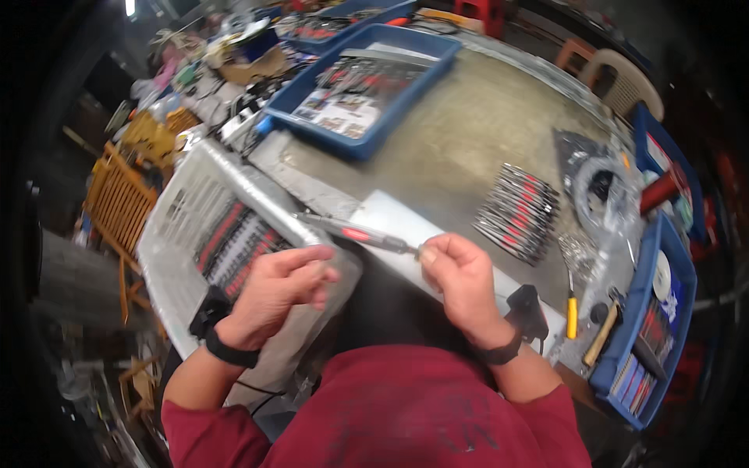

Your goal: The person repeatedly picks up small knives from a white basket and places them on the table. They then tear a sheet of bubble wrap and place it over the knives in the basket.

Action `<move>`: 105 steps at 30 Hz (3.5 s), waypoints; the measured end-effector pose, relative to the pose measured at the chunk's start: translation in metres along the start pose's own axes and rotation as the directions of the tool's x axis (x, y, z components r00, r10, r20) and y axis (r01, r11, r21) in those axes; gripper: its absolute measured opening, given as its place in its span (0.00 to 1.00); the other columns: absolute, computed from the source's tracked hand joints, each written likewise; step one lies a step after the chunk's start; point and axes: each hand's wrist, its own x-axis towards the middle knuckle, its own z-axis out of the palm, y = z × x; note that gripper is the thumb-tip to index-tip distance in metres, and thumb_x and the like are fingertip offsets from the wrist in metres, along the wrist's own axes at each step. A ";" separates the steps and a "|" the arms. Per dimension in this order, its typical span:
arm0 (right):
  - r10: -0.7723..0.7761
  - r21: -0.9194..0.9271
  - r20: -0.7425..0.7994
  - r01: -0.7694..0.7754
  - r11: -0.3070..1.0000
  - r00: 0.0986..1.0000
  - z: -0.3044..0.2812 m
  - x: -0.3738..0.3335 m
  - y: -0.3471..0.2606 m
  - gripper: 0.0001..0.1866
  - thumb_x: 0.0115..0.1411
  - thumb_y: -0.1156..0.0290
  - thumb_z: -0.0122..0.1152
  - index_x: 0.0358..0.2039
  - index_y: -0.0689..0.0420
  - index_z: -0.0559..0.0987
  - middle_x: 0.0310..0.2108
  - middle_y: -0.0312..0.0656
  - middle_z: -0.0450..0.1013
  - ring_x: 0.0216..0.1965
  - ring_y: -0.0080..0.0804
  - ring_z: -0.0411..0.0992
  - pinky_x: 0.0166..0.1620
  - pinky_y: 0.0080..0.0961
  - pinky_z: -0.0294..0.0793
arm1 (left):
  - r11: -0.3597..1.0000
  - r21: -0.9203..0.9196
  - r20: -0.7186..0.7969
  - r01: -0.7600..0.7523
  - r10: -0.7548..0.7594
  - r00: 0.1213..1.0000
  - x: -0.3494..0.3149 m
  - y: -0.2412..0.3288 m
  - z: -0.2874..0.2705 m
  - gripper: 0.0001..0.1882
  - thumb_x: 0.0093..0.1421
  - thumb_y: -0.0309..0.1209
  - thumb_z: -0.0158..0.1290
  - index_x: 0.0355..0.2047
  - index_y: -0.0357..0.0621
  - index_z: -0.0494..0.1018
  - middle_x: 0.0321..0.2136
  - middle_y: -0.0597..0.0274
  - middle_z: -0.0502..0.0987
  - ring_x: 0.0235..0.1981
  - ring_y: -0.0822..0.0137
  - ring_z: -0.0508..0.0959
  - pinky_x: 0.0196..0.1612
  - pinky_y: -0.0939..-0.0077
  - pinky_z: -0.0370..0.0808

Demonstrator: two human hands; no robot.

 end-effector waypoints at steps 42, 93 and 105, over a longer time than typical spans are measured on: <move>0.096 -0.269 -0.014 -0.096 0.958 0.995 -0.020 0.004 0.049 0.05 0.55 0.75 0.49 0.29 0.62 0.71 0.16 0.32 0.62 0.15 0.14 0.55 0.17 0.10 0.51 | 0.620 0.134 -0.487 0.773 -0.638 0.596 -0.042 -0.222 -0.210 0.13 0.55 0.36 0.51 0.18 0.44 0.68 0.13 0.68 0.68 0.10 0.75 0.65 0.12 0.81 0.61; -0.469 -0.808 -0.349 -0.008 0.588 0.811 -0.206 0.035 -0.036 0.11 0.52 0.70 0.51 0.31 0.66 0.74 0.22 0.44 0.72 0.25 0.28 0.70 0.30 0.22 0.67 | 0.899 0.421 -0.482 -0.117 0.331 0.811 -0.029 0.000 -0.118 0.11 0.59 0.35 0.45 0.23 0.42 0.65 0.15 0.69 0.65 0.11 0.82 0.60 0.14 0.90 0.56; -0.387 -0.960 -0.273 -0.221 0.175 0.881 -0.227 0.060 -0.024 0.11 0.50 0.68 0.46 0.25 0.63 0.73 0.28 0.55 0.70 0.33 0.52 0.68 0.38 0.40 0.66 | 0.898 0.414 -0.372 -0.152 0.319 0.872 -0.024 -0.007 -0.087 0.09 0.58 0.34 0.46 0.25 0.42 0.66 0.14 0.69 0.65 0.10 0.82 0.61 0.12 0.90 0.57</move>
